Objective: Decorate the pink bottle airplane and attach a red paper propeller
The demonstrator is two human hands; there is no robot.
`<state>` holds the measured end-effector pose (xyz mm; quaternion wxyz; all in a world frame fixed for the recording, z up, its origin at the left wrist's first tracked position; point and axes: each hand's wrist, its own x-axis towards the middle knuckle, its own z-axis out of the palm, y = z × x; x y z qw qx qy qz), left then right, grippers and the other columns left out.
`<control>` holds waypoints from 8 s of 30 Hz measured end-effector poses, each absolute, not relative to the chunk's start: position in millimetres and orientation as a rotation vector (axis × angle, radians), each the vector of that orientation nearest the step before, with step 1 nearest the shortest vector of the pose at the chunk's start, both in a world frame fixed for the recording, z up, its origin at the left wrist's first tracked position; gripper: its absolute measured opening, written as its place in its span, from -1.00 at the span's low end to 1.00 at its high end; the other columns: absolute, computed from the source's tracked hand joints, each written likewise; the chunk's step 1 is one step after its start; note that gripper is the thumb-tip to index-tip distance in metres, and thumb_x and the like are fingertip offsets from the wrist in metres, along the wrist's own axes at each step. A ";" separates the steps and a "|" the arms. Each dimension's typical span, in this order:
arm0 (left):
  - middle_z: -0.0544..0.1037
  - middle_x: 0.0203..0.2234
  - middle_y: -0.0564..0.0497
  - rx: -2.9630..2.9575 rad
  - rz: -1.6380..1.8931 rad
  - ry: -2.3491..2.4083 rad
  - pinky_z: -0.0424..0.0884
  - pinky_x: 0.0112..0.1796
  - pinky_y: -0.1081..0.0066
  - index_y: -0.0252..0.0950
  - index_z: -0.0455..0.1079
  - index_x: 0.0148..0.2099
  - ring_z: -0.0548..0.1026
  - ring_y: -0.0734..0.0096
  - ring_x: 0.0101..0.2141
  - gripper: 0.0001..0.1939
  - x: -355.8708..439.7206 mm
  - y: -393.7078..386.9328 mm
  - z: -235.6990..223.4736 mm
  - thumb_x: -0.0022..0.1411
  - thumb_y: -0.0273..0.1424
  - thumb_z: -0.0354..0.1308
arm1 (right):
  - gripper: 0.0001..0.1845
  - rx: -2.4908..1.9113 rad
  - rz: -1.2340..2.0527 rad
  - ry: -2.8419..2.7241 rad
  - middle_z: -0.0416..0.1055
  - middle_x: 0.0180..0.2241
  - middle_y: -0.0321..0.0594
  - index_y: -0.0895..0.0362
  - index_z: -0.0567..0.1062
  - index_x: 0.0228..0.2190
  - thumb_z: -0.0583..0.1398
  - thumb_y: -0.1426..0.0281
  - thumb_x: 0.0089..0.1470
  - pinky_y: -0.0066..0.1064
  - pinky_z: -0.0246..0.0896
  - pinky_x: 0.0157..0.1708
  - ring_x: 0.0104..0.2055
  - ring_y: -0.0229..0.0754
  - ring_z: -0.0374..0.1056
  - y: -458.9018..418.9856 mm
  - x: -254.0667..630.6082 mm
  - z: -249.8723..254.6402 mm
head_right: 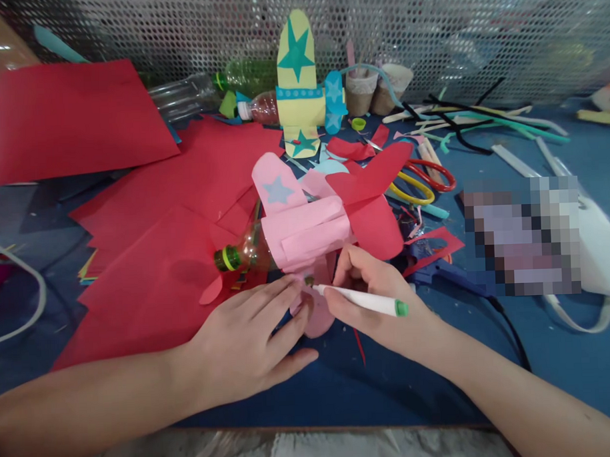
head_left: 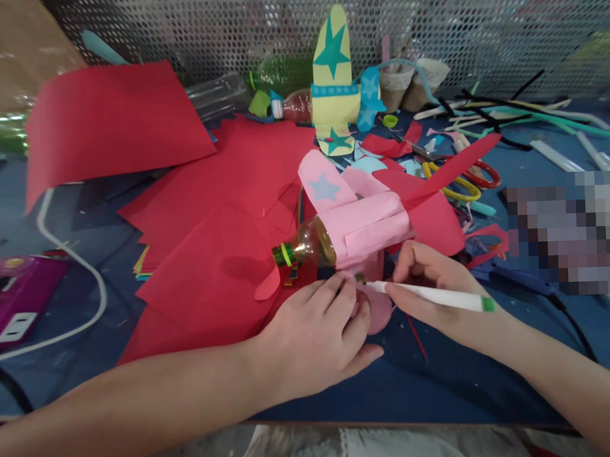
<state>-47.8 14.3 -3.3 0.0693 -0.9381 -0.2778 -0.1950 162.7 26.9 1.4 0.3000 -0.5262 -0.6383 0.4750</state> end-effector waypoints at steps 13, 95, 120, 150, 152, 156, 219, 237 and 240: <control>0.54 -0.18 -0.26 -2.813 -0.597 -0.839 0.49 -0.23 0.23 -0.43 0.45 -0.14 0.50 0.05 -0.12 -0.61 -47.4 13.5 -3.3 0.33 -0.21 -0.04 | -0.80 -1.460 1.185 -1.774 0.13 -0.57 -0.44 0.05 0.22 -0.48 0.16 0.41 0.10 -0.52 -0.01 -0.64 -0.59 -0.35 0.05 26.3 162.3 2.5; 0.55 -0.19 -0.27 -2.812 -0.612 -0.832 0.51 -0.26 0.25 -0.43 0.46 -0.16 0.51 0.07 -0.13 -0.62 -47.6 14.4 -1.7 0.33 -0.22 -0.03 | -0.78 -1.467 1.212 -1.715 0.11 -0.58 -0.44 0.06 0.21 -0.50 0.16 0.35 0.12 -0.49 -0.07 -0.64 -0.59 -0.35 0.01 25.2 157.1 1.9; 0.54 -0.17 -0.25 -2.811 -0.593 -0.838 0.50 -0.23 0.25 -0.42 0.45 -0.14 0.50 0.09 -0.11 -0.63 -47.6 14.2 -1.9 0.32 -0.21 -0.02 | -0.76 -1.462 1.245 -1.714 0.05 -0.60 -0.46 0.06 0.17 -0.51 0.15 0.39 0.11 -0.48 -0.14 -0.65 -0.61 -0.35 -0.05 28.2 159.5 1.5; 0.55 -0.20 -0.26 -2.814 -0.620 -0.830 0.51 -0.25 0.23 -0.44 0.46 -0.15 0.51 0.06 -0.13 -0.62 -47.9 14.3 -3.6 0.33 -0.22 -0.04 | -0.74 -1.447 1.158 -1.731 0.04 -0.59 -0.48 0.06 0.16 -0.53 0.13 0.44 0.12 -0.49 -0.12 -0.64 -0.60 -0.36 -0.05 26.5 158.5 2.7; 0.55 -0.20 -0.26 -2.815 -0.613 -0.830 0.51 -0.25 0.24 -0.44 0.46 -0.15 0.51 0.06 -0.13 -0.62 -47.8 14.5 -3.1 0.33 -0.22 -0.03 | -0.74 -1.448 1.151 -1.733 0.03 -0.59 -0.48 0.06 0.15 -0.53 0.13 0.46 0.11 -0.50 -0.12 -0.64 -0.60 -0.36 -0.05 26.5 158.8 3.1; 0.54 -0.19 -0.26 -2.815 -0.595 -0.832 0.51 -0.24 0.24 -0.44 0.46 -0.13 0.51 0.07 -0.12 -0.61 -47.9 14.4 -2.3 0.34 -0.22 -0.04 | -0.74 -1.457 1.160 -1.736 0.02 -0.61 -0.48 0.06 0.15 -0.54 0.12 0.47 0.11 -0.50 -0.13 -0.65 -0.61 -0.36 -0.06 26.6 158.7 4.3; 0.54 -0.18 -0.25 -2.820 -0.577 -0.844 0.50 -0.22 0.24 -0.44 0.45 -0.11 0.50 0.06 -0.11 -0.60 -47.6 14.4 -2.6 0.33 -0.20 -0.04 | -0.75 -1.512 1.021 -1.774 0.06 -0.61 -0.46 0.06 0.16 -0.53 0.13 0.39 0.12 -0.50 -0.06 -0.65 -0.61 -0.35 0.00 24.6 157.8 4.8; 0.54 -0.20 -0.23 -2.811 -0.585 -0.842 0.50 -0.23 0.25 -0.43 0.45 -0.11 0.50 0.09 -0.12 -0.61 -47.3 14.6 -1.3 0.34 -0.22 -0.05 | -0.75 -1.511 1.026 -1.793 0.06 -0.61 -0.46 0.06 0.15 -0.54 0.12 0.44 0.10 -0.49 -0.07 -0.62 -0.60 -0.35 0.00 27.2 159.1 5.1; 0.55 -0.20 -0.24 -2.807 -0.580 -0.843 0.50 -0.23 0.25 -0.43 0.45 -0.12 0.50 0.09 -0.12 -0.61 -47.6 14.1 -1.8 0.34 -0.21 -0.05 | -0.75 -1.508 1.026 -1.791 0.06 -0.61 -0.46 0.06 0.15 -0.54 0.13 0.43 0.11 -0.49 -0.07 -0.62 -0.60 -0.35 0.00 27.4 159.7 3.5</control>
